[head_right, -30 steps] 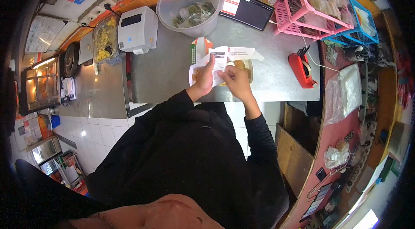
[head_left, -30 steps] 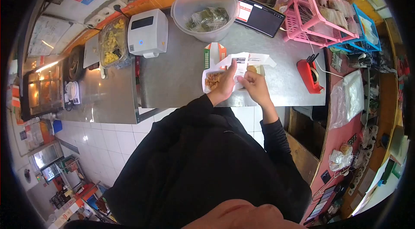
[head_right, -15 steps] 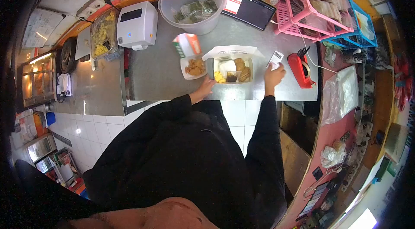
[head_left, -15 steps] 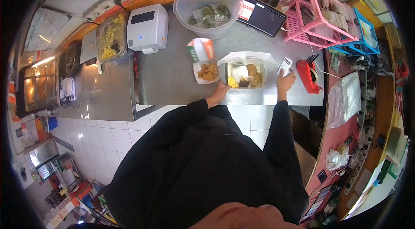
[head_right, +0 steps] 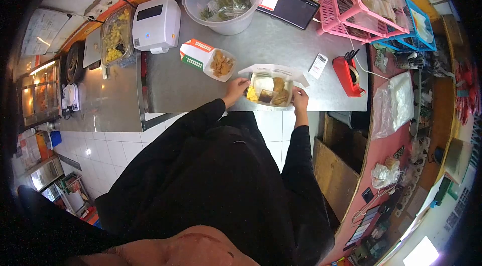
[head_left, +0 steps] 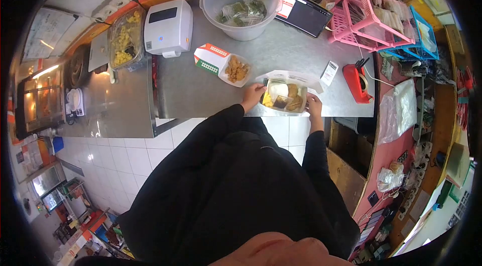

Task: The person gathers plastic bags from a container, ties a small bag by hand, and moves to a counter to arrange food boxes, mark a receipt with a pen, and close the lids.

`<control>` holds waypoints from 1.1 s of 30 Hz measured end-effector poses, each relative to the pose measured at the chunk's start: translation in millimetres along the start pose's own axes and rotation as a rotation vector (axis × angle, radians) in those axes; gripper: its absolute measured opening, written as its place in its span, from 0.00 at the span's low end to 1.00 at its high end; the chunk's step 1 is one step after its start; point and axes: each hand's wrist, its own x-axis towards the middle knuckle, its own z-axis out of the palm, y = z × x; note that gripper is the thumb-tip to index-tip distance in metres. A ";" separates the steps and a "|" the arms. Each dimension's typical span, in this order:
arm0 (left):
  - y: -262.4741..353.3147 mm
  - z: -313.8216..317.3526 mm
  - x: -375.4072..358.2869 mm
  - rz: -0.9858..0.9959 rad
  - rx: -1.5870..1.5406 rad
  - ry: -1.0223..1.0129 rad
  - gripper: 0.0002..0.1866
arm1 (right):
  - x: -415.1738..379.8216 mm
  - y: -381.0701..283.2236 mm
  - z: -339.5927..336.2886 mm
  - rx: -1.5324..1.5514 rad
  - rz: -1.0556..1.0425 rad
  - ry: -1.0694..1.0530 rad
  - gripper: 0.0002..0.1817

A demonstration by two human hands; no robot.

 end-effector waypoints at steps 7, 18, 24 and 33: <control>104.1 -13.3 -16.5 0.695 0.112 0.573 0.25 | -53.6 -110.7 -11.3 -0.211 -0.655 -0.018 0.24; -9.8 23.0 -19.7 0.105 -0.034 -0.212 0.37 | -63.8 -11.8 18.2 0.003 -0.208 -0.225 0.39; 40.9 -18.4 -11.7 -0.139 -0.100 -0.297 0.31 | -63.1 -41.2 -9.4 -0.002 0.007 -0.207 0.27; 19.9 -0.5 10.7 -0.214 -0.180 -0.287 0.26 | -53.8 -49.8 -15.7 -0.192 0.110 -0.241 0.26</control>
